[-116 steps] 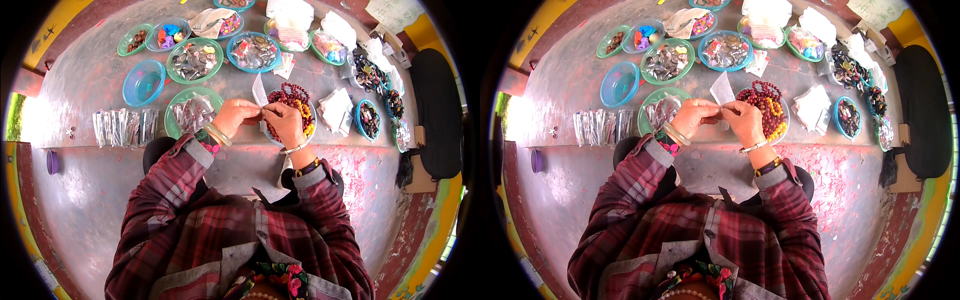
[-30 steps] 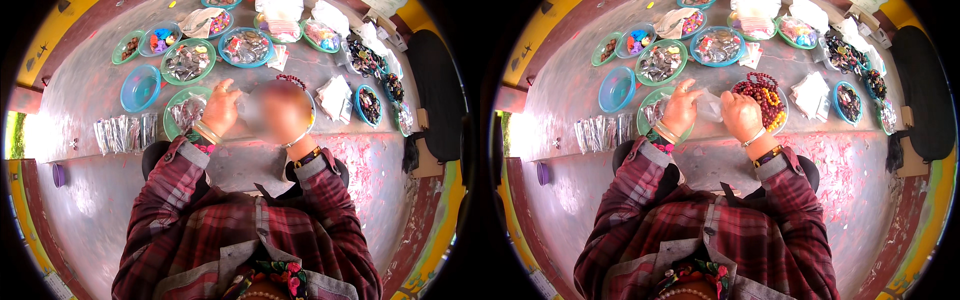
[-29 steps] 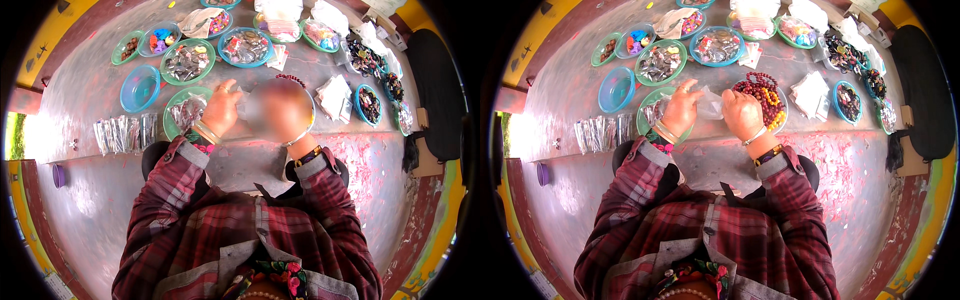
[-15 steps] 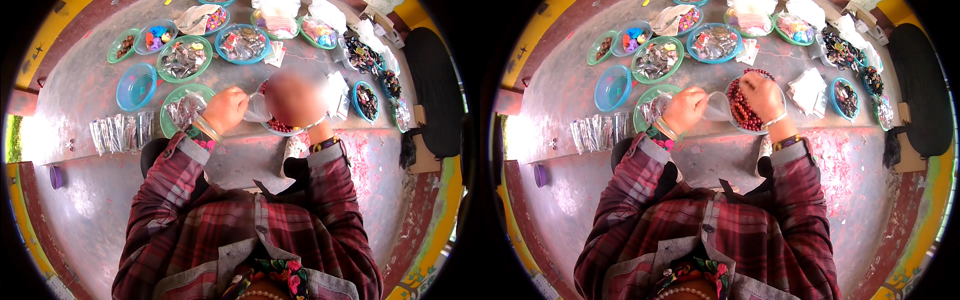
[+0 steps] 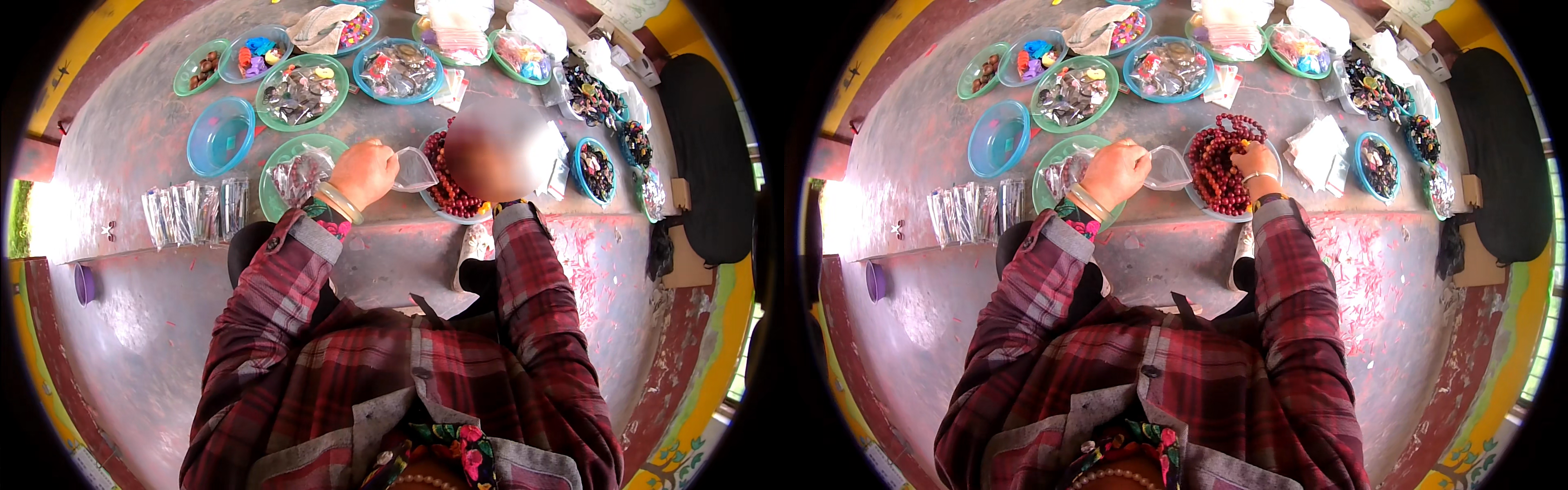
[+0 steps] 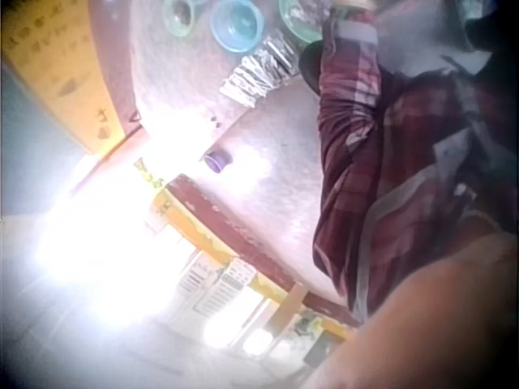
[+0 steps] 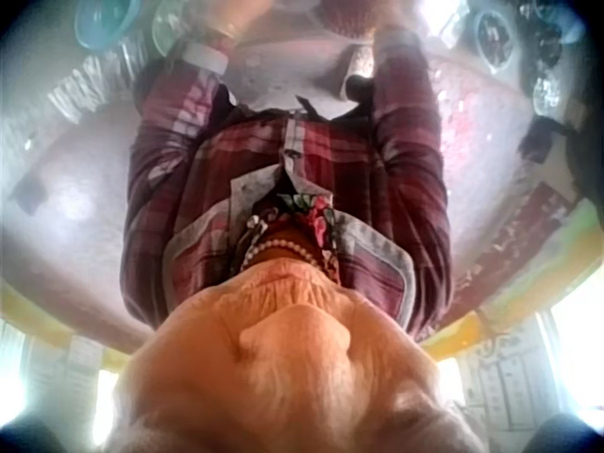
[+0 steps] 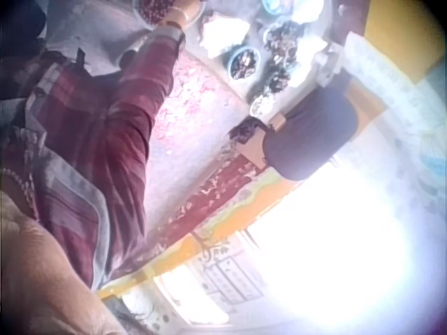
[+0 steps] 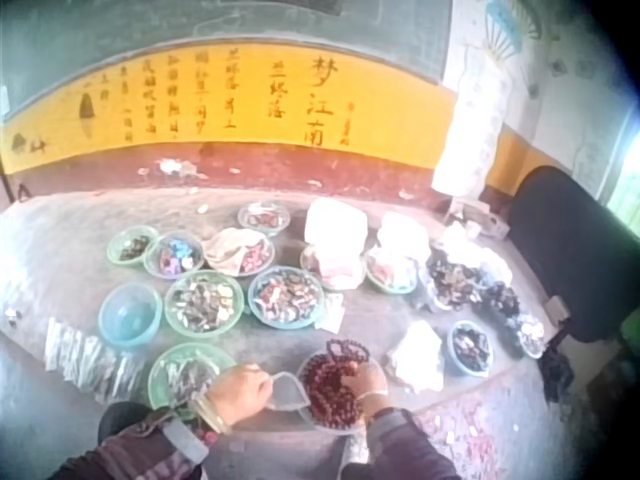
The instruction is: The person sits on the floor and packs beaded necklaces into small clear plastic bags. They pick up a necklace from a bowl, place it into a bag, and set the bag aside. The process is repeated for multiple necklaces of different colors.
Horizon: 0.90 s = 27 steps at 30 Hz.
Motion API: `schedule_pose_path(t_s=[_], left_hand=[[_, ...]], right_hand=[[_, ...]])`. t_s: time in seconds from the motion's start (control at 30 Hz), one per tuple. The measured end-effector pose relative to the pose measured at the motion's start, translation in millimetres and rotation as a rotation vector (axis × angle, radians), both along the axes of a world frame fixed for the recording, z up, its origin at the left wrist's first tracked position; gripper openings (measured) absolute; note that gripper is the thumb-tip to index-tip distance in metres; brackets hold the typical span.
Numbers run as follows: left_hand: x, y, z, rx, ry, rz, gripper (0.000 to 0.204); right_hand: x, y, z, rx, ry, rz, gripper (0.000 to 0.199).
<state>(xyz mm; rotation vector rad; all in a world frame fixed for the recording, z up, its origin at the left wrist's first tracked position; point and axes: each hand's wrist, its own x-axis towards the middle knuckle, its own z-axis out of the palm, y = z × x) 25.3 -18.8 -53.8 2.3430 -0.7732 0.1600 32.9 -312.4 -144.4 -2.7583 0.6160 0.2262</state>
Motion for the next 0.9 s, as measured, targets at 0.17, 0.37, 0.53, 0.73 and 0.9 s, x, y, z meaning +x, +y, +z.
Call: schedule_pose_path(t_s=[0.17,0.37,0.53,0.73,0.9], left_hand=[[-0.2,0.5,-1.4,0.025,0.013,-0.005,0.02],[-0.8,-0.7,-4.6,0.034,0.017,0.002,0.021],[-1.0,-1.2,-5.2,0.047,0.018,0.006,0.021],[-2.6,-6.2,-2.9,0.033,0.039,-0.01,0.02],[-6.5,-4.8,-3.8,0.084,0.06,0.006,0.02]], right_hand=[[3.6,2.5,-12.6,0.048,-0.043,-0.097,0.048],[-2.5,11.1,-3.8,0.041,-0.07,-0.11,0.042],[-1.2,0.6,24.9,0.031,-0.01,0.099,0.039],[-13.9,-2.8,101.7,0.33,-0.211,0.145,0.036],[-42.1,35.9,165.1,0.95,-0.411,0.132,0.022]])
